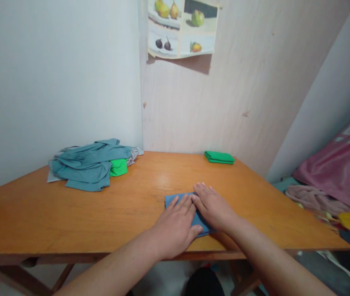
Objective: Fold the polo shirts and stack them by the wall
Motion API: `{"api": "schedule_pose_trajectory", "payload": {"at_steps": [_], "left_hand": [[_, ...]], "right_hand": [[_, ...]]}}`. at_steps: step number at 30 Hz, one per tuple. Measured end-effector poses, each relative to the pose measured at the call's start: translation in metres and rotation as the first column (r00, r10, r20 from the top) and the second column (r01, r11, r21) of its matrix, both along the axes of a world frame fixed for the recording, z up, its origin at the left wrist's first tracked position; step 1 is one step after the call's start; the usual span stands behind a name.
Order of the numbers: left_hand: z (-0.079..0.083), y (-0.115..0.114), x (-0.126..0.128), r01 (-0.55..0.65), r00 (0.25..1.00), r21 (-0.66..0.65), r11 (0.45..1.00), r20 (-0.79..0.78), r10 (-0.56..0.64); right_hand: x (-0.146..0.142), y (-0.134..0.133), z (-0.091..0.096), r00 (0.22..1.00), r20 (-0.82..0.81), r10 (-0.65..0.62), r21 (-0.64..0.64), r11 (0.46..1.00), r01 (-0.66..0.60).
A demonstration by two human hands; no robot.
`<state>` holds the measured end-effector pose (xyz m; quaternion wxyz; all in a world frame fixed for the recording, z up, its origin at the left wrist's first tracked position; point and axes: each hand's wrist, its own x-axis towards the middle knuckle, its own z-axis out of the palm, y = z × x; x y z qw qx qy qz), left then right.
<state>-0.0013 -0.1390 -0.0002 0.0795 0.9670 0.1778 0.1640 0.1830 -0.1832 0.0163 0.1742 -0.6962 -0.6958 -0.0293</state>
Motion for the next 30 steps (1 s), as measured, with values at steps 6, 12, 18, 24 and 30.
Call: {"api": "schedule_pose_trajectory", "payload": {"at_steps": [6, 12, 18, 24, 30], "left_hand": [[-0.009, -0.012, -0.005, -0.001, 0.999, -0.022, 1.0, 0.037, 0.002], [0.006, 0.017, -0.026, 0.022, 0.926, -0.244, 0.97, 0.371, 0.072], [0.001, 0.08, -0.045, -0.198, 0.828, -0.438, 0.877, 0.405, 0.389], [-0.008, 0.094, -0.038, -0.142, 0.958, -0.369, 0.919, 0.182, 0.221], [-0.003, 0.097, -0.038, -0.11, 0.986, -0.243, 0.964, 0.092, 0.135]], "right_hand": [[0.009, -0.01, -0.025, 0.998, -0.014, -0.062, -0.106, 0.993, 0.061], [0.014, -0.011, -0.029, 0.999, 0.004, -0.039, -0.089, 0.995, 0.04], [0.013, -0.004, -0.011, 0.994, 0.107, -0.016, -0.038, 0.999, 0.02], [-0.008, 0.015, 0.0, 0.992, -0.047, 0.114, 0.012, 0.993, -0.114], [-0.017, 0.009, -0.029, 0.988, -0.009, 0.153, -0.024, 0.988, -0.153]]}}
